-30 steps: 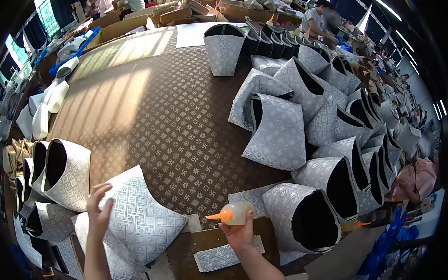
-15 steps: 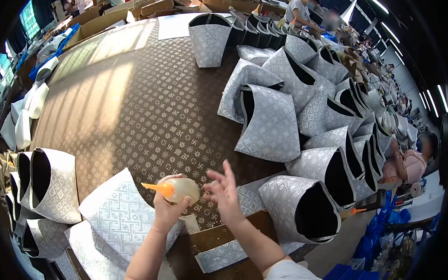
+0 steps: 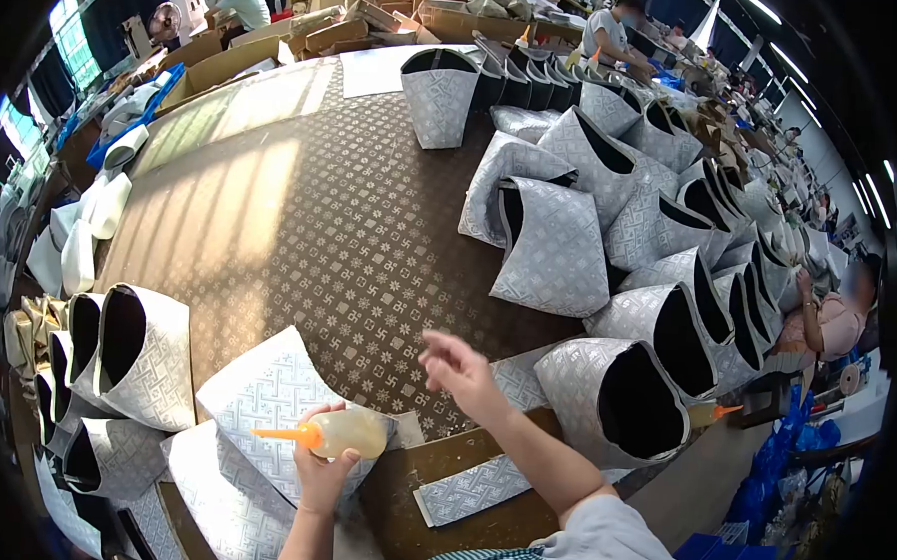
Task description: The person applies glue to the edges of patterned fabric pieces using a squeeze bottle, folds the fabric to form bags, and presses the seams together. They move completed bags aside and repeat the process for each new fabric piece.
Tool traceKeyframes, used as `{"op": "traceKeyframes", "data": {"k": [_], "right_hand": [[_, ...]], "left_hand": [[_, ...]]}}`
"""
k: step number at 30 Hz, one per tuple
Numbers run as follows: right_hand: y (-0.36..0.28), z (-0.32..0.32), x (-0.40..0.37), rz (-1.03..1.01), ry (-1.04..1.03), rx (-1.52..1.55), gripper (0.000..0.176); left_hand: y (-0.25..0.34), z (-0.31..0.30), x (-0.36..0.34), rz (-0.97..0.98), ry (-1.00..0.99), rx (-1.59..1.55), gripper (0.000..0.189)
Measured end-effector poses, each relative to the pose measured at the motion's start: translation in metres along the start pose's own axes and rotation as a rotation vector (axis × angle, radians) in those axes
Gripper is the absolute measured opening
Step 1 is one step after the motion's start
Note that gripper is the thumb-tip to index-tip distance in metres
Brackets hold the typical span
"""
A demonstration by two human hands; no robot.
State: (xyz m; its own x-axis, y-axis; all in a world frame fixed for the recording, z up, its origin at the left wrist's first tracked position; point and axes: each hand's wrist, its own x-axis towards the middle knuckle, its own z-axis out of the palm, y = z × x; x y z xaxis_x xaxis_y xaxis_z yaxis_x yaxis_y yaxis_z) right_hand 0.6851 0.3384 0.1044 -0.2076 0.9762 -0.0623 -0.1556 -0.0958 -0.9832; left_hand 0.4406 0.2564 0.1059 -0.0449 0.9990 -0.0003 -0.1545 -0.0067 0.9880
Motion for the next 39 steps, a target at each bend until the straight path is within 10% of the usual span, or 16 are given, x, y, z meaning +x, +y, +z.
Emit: {"op": "traceKeyframes", "data": {"k": [4, 9, 19, 27, 33, 36, 39], "right_hand": [[0.055, 0.008, -0.112, 0.477, -0.025, 0.221, 0.059], [0.056, 0.046, -0.187, 0.505, -0.113, 0.699, 0.080], [0.032, 0.125, -0.249, 0.379, 0.067, 0.805, 0.065], [0.056, 0.128, -0.284, 0.167, 0.412, 0.848, 0.065], [0.030, 0.133, -0.325, -0.033, 0.524, 0.803, 0.068], [0.034, 0.119, -0.358, -0.092, 0.648, 0.761, 0.068], [0.035, 0.105, -0.387, -0.134, 0.771, 0.737, 0.070]], "left_hand": [[0.012, 0.002, -0.026, -0.047, -0.082, 0.028, 0.072], [0.016, 0.030, -0.065, -0.089, -0.282, -0.018, 0.075], [0.033, 0.007, -0.151, 0.082, -0.486, 0.153, 0.091], [-0.008, -0.109, -0.183, -0.118, -0.010, 0.235, 0.061], [-0.049, -0.101, -0.098, -0.092, 0.278, 0.652, 0.102], [-0.087, -0.127, -0.076, -0.368, 0.232, 0.528, 0.118], [-0.097, -0.130, -0.068, -0.232, 0.250, 0.368, 0.116]]}}
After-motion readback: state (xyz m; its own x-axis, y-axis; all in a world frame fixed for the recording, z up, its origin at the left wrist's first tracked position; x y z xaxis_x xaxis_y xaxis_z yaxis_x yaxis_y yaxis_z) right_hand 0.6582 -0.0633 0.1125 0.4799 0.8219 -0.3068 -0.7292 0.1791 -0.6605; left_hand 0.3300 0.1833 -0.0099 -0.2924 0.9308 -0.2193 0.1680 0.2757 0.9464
